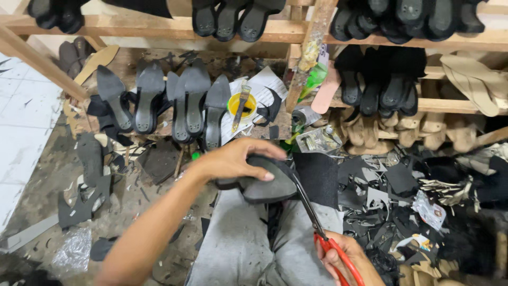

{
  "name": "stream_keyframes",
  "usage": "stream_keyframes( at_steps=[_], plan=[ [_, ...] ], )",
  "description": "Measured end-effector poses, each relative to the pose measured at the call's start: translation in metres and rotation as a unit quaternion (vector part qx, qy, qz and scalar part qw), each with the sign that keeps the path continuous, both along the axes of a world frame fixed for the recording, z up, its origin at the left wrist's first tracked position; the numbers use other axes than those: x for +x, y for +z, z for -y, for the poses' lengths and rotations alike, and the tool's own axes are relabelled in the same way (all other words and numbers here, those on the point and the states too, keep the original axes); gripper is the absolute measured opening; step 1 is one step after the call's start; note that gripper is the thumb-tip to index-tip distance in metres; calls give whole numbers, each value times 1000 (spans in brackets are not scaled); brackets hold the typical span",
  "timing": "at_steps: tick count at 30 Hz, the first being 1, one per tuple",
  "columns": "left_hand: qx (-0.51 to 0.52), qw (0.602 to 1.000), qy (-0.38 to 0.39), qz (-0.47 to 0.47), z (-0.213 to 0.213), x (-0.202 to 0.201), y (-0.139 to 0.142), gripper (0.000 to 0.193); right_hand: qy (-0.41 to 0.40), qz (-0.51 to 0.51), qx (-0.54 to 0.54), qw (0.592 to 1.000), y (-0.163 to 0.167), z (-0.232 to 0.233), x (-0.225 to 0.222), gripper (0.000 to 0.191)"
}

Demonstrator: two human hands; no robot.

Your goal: The person cuts black foam material to fit shoe soles using red-handled scissors. They repeatedly place the foam on the sole, trim the edges, and adjust the fit.

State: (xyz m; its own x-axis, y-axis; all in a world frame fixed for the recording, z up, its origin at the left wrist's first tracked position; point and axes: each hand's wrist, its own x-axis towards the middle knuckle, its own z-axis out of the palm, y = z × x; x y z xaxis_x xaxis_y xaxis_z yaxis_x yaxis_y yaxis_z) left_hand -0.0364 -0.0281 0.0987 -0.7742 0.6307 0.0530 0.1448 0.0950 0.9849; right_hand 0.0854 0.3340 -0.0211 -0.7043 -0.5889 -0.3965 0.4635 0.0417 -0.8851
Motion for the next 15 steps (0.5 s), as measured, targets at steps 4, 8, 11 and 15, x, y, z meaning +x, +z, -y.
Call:
stream_keyframes(
  at_steps=[4, 8, 11, 15],
  plan=[
    [31, 907, 398, -137, -52, 66, -41, 24, -18, -11, 36, 999, -21, -5, 11, 68],
    [276, 878, 239, 311, -103, 128, -98, 15, -35, 5, 26, 999, -33, -13, 18, 74],
    [445, 739, 321, 390, -112, 132, -115, 15, -28, 22, 34, 999, -36, -10, 25, 80],
    [501, 688, 415, 322, -97, 100, -98, 24, -8, -9, -7, 1000, -34, 12, 25, 88]
  ],
)
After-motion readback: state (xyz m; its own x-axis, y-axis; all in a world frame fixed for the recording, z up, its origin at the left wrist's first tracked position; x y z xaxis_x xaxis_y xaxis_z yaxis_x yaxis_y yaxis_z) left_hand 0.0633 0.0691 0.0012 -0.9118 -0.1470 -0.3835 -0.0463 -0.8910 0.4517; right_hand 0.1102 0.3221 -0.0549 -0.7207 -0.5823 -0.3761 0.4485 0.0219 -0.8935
